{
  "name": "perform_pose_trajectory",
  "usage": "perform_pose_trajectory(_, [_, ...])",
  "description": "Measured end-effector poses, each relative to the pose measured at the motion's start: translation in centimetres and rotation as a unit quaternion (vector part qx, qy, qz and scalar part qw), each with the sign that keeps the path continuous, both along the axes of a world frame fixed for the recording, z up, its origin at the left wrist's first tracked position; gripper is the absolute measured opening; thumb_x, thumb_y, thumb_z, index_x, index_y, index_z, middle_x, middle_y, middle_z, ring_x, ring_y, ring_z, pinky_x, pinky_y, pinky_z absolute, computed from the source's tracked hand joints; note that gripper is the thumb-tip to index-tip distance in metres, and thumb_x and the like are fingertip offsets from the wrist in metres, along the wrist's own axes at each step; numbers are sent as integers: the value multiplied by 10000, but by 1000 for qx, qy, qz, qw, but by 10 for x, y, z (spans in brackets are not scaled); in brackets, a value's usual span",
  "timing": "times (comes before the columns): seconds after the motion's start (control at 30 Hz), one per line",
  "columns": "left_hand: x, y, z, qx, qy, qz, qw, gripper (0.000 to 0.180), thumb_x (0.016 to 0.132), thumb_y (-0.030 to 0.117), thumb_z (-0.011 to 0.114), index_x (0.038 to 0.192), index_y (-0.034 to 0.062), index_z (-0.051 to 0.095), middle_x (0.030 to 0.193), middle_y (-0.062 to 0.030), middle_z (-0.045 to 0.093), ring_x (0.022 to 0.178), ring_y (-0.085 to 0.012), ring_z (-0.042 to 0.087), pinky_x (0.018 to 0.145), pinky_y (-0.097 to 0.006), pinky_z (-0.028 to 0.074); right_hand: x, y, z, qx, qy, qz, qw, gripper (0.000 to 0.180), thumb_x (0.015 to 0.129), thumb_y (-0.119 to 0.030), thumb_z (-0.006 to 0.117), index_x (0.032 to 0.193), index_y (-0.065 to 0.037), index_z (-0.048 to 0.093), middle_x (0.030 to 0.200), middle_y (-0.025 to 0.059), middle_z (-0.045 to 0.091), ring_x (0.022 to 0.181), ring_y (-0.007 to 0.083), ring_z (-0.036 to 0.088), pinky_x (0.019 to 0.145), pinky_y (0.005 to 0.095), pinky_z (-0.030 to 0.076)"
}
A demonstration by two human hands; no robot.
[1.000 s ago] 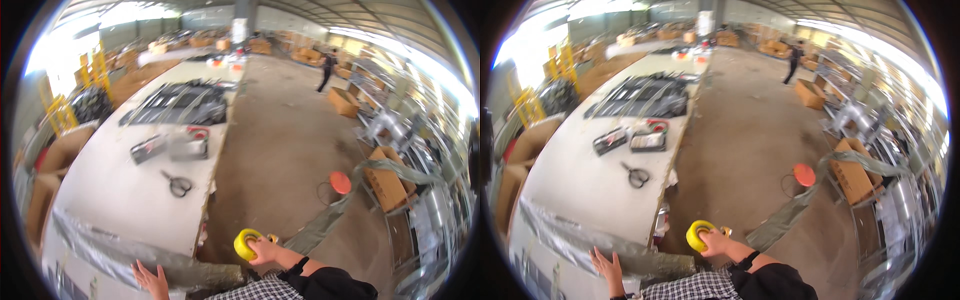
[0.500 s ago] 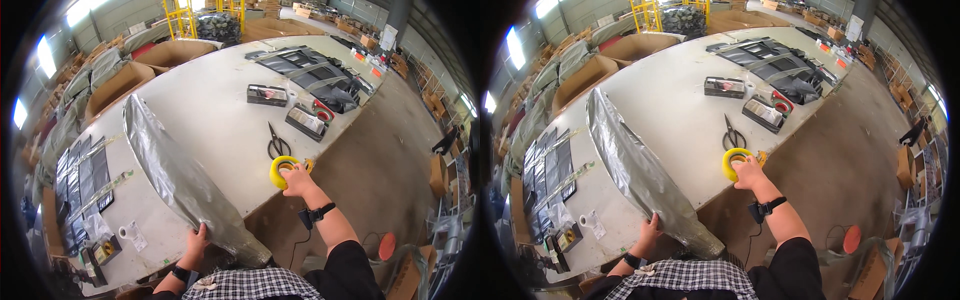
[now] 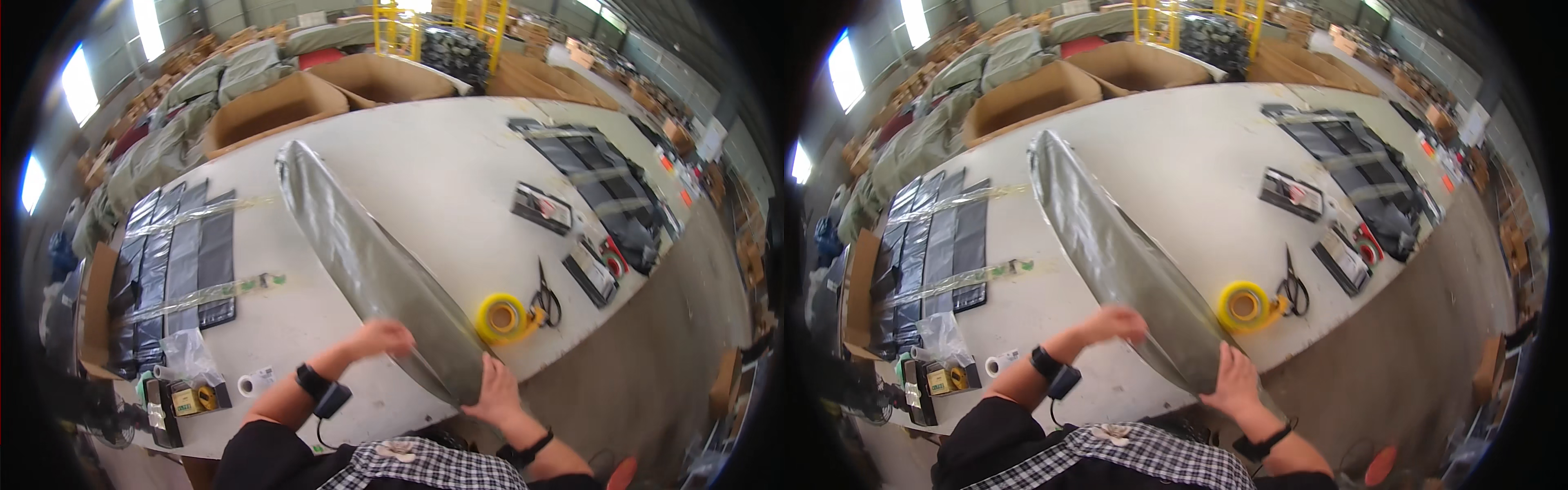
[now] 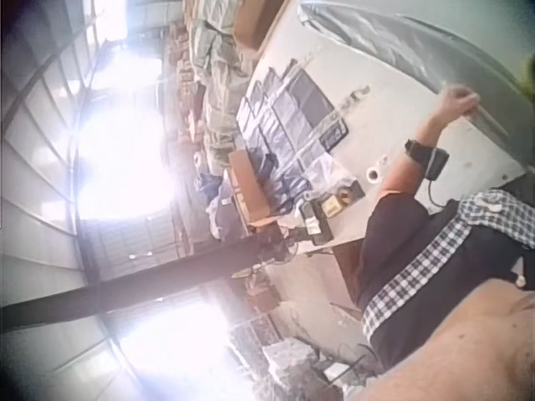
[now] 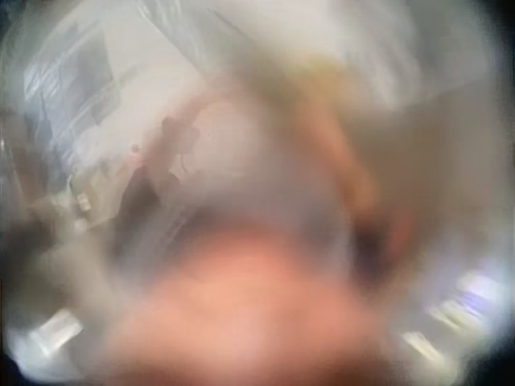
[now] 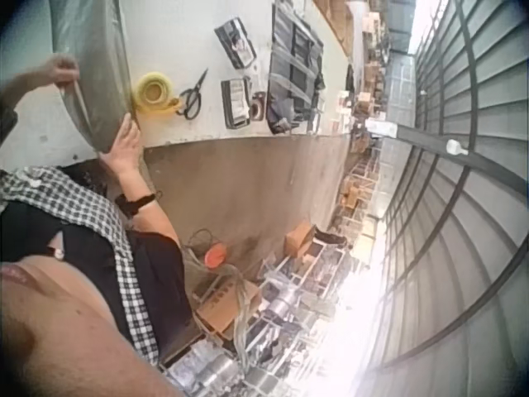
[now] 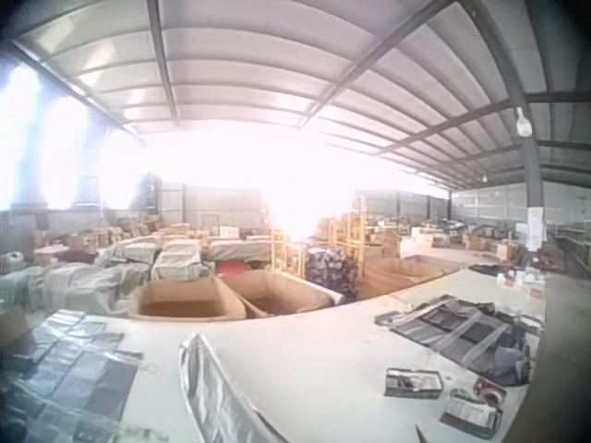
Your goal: The recorder packages a long cylindrical fabric product in plastic film, cuts the film with scissors, and seals the ends with tape.
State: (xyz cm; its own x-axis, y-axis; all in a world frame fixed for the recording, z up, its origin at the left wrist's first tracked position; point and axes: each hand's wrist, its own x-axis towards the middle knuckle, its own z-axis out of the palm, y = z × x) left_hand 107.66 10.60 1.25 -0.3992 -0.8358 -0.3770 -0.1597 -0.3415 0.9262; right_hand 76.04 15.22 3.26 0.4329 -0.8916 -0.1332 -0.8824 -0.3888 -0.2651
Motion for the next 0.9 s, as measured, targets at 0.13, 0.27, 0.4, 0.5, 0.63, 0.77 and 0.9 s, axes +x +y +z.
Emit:
perform_pose_trajectory(0.13, [130, -57, -12, -238, -305, 452, 804, 423, 820, 207, 653, 1165, 6, 515, 955, -130, 617, 867, -230, 596, 764, -352, 480, -1, 16, -9, -7, -21, -33, 999, 1020, 500, -301, 829, 1324, -23, 296, 1183, 195, 423, 1120, 353, 418, 960, 436, 352])
perform_pose_trajectory(0.27, [153, -57, -35, -303, -367, 460, 749, 541, 784, 186, 665, 1238, -5, 442, 1105, -193, 542, 1014, -311, 529, 887, -393, 426, -34, 46, -10, 20, 7, -36, 999, 948, 477, -251, 808, 1269, -30, 337, 1153, 194, 421, 1102, 370, 410, 946, 449, 358])
perform_pose_trajectory(0.4, [126, -27, -45, -311, -341, 376, 803, 557, 791, 169, 661, 1265, 5, 418, 1138, -186, 528, 1043, -309, 518, 890, -395, 432, -75, 80, 15, 4, 31, -78, 996, 817, 631, -372, 807, 1262, -21, 426, 1163, 204, 524, 1104, 356, 497, 934, 465, 397])
perform_pose_trajectory(0.5, [119, -9, -42, -279, -299, 406, 817, 554, 798, 168, 665, 1264, 2, 416, 1144, -177, 529, 1046, -287, 526, 858, -385, 455, -97, 87, 19, -305, 402, 158, 849, 886, 627, -410, 781, 1296, -3, 366, 1207, 279, 466, 1153, 435, 423, 975, 491, 345])
perform_pose_trajectory(0.63, [140, 12, -36, -222, -260, 440, 830, 547, 802, 167, 670, 1258, -6, 420, 1142, -178, 541, 1029, -271, 544, 832, -368, 473, -82, 79, 60, 197, 95, -209, 953, 941, 658, -451, 748, 1352, -15, 286, 1288, 263, 413, 1201, 431, 381, 1000, 456, 335])
perform_pose_trajectory(0.77, [158, 23, -9, -206, -216, 429, 853, 523, 833, 235, 655, 1240, -14, 442, 1111, -179, 569, 980, -246, 567, 837, -355, 472, -168, 109, -30, 1, -16, -130, 991, 910, 458, -209, 775, 1240, -33, 345, 1161, 188, 405, 1094, 379, 405, 951, 461, 351])
perform_pose_trajectory(0.9, [153, 5, 72, -111, -173, 410, 888, 525, 870, 342, 595, 1241, -3, 457, 1147, -104, 546, 971, -184, 540, 822, -310, 455, -183, 106, -43, -17, -56, -112, 992, 890, 444, -178, 746, 1228, -45, 346, 1172, 182, 390, 1095, 381, 402, 950, 465, 350])
